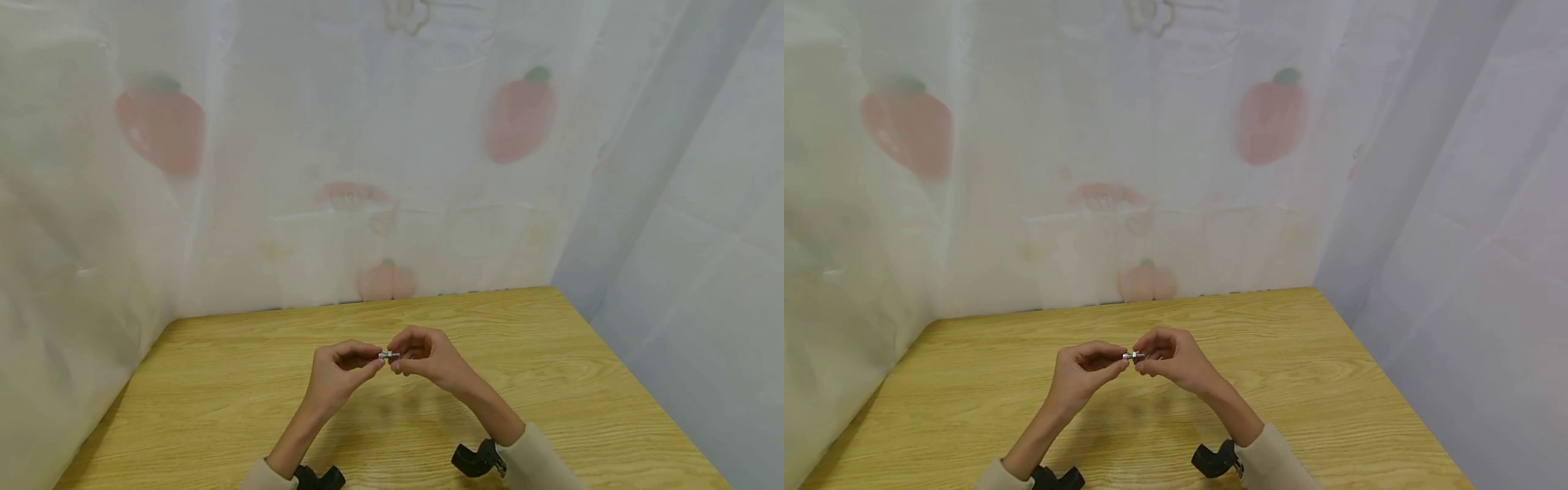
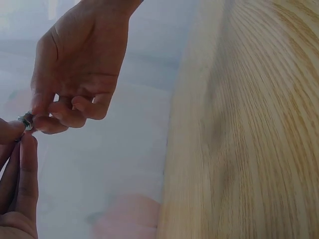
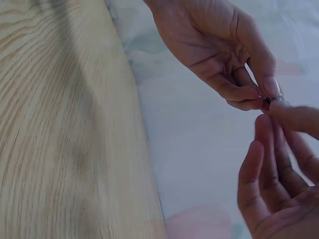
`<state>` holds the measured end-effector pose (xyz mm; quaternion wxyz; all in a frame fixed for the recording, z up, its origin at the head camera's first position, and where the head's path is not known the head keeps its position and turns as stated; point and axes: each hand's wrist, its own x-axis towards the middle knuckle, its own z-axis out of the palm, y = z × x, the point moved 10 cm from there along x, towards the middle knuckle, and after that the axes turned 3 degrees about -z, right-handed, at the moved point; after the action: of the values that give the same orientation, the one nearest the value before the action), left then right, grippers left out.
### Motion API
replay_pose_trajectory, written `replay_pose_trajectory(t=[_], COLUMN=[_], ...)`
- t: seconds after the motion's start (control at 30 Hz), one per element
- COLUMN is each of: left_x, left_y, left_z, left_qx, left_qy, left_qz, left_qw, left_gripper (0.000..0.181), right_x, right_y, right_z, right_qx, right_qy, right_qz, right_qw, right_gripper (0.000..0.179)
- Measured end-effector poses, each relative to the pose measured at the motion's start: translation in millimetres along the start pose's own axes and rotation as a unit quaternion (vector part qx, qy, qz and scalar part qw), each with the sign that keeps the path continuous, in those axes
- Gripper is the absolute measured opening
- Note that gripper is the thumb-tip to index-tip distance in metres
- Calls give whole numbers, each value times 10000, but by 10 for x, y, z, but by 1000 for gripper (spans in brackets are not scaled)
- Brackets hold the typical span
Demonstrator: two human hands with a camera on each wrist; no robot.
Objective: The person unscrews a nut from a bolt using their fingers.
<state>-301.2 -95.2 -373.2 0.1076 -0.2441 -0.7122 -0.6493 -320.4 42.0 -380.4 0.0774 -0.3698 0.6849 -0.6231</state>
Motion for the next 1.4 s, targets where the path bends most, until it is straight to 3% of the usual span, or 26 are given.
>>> replay_pose_trajectory(t=[0.3, 0.73, 1.1, 1.4], left_x=[-5, -1, 1, -6], left_y=[28, -11, -46, -2], left_z=[5, -9, -15, -3], left_qx=[2, 14, -42, -82], left_qy=[1, 78, 182, 157], left_qz=[153, 35, -142, -95], left_qw=[9999, 10000, 9997, 9998], left_gripper=[15, 15, 15, 17], right_x=[2, -2, -3, 0], right_y=[39, -36, 38, 0], right_z=[-5, 15, 4, 12], right_qx=[-307, -43, -517, -247], right_qy=[62, 124, 91, 75], right_qz=[297, -112, 473, 175], right_qw=[9991, 9999, 9975, 9995], right_gripper=[18, 17, 21, 17])
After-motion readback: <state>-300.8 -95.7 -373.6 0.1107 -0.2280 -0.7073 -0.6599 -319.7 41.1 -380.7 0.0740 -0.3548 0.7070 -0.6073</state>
